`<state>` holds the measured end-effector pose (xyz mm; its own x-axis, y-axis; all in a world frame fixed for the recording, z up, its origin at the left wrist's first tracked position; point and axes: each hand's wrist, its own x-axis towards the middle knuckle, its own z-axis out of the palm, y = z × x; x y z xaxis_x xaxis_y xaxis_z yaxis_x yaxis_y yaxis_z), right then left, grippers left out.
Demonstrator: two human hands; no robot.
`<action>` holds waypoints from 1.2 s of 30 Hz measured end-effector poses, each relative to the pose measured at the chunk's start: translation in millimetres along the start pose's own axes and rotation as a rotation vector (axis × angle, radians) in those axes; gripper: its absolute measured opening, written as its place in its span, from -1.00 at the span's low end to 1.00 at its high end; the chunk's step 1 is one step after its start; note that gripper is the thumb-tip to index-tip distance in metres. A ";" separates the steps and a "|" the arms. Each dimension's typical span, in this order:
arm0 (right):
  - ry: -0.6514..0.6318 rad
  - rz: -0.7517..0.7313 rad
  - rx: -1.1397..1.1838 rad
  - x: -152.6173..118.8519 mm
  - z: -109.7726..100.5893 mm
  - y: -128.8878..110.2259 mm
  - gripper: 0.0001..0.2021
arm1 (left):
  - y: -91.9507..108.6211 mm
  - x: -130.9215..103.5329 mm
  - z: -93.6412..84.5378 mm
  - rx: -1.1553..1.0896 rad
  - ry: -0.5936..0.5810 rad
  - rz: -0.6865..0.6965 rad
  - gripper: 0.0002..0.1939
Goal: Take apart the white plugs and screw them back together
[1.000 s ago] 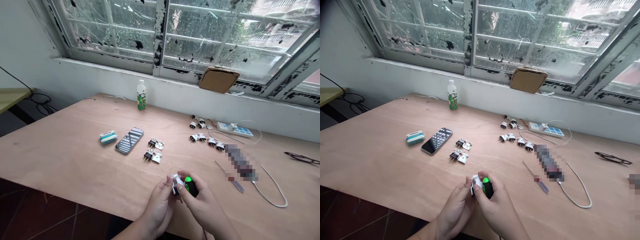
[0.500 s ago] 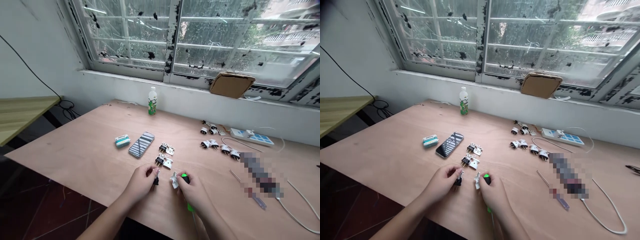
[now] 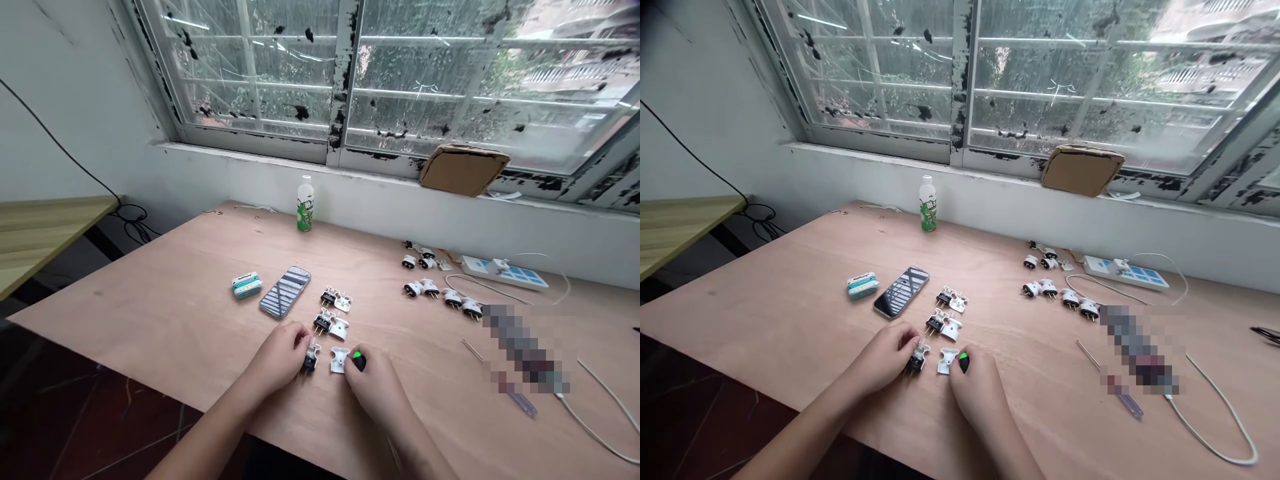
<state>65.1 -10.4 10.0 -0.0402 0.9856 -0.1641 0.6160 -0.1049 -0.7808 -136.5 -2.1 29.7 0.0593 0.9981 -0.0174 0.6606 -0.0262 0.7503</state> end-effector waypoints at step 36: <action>-0.087 -0.167 0.039 -13.8 -9.5 -15.3 -0.93 | 2.3 12.1 -13.0 0.039 -0.144 0.119 -0.69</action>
<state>63.7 -21.2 29.9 -0.2085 0.9747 -0.0806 0.5644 0.0526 -0.8238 -144.1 10.6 39.8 0.2435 0.9695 -0.0271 0.6712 -0.1483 0.7263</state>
